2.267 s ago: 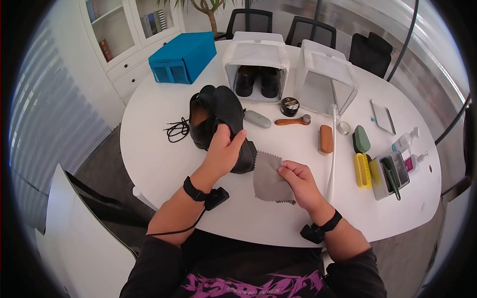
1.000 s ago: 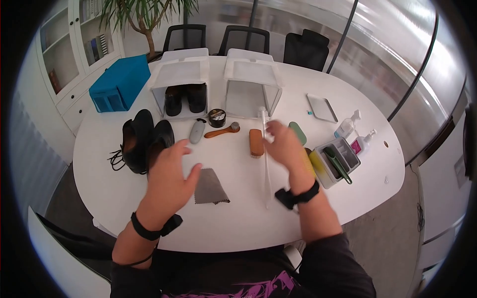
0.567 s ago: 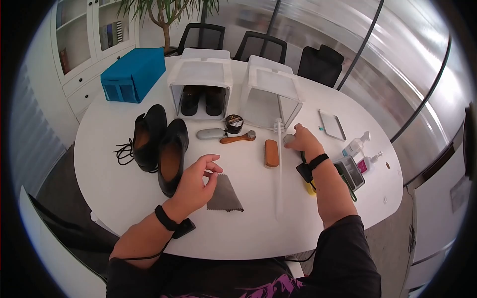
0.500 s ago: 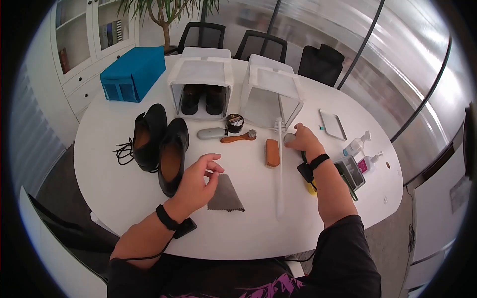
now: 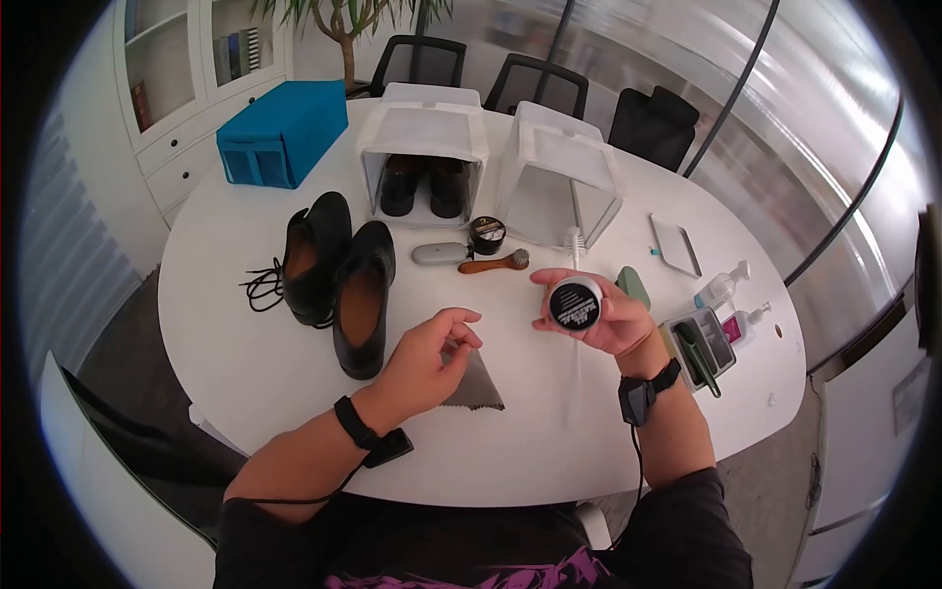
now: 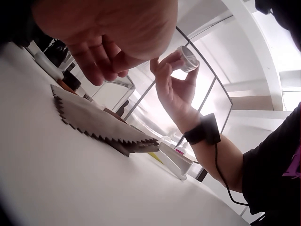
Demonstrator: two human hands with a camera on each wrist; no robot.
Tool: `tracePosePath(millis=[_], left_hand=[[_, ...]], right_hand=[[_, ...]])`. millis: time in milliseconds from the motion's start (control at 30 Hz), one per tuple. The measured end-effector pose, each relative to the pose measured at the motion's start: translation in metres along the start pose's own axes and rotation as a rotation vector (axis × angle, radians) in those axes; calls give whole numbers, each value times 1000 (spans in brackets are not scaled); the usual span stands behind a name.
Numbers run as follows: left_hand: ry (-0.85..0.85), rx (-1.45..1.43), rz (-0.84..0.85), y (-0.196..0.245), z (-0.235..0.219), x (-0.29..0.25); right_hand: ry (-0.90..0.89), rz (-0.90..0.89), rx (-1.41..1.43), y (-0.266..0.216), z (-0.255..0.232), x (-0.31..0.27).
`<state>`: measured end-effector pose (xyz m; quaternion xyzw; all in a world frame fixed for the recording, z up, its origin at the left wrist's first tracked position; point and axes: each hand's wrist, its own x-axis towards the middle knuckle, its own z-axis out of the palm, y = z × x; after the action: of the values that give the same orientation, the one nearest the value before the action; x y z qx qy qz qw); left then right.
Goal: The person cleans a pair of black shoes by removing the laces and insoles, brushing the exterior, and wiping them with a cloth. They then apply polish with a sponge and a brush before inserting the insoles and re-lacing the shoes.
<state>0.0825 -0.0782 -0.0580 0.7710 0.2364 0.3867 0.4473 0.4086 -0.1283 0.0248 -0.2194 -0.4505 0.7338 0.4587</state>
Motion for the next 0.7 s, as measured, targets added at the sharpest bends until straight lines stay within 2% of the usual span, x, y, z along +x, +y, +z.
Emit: tracePosePath(millis=[167,433,567,700], left_hand=[[1,21,2,-3,-3,2],[28,22,-43,-14,-5,5],[8,28,-86,-11,-5,5],[21,24,-43,-16,-5,5]], right_hand=[[-129,24,-17,7,21,17],[-110,102,-3,-4,37,24],[-120,154,18,-6,26,27],[-79,196,-17,-10,25,28]])
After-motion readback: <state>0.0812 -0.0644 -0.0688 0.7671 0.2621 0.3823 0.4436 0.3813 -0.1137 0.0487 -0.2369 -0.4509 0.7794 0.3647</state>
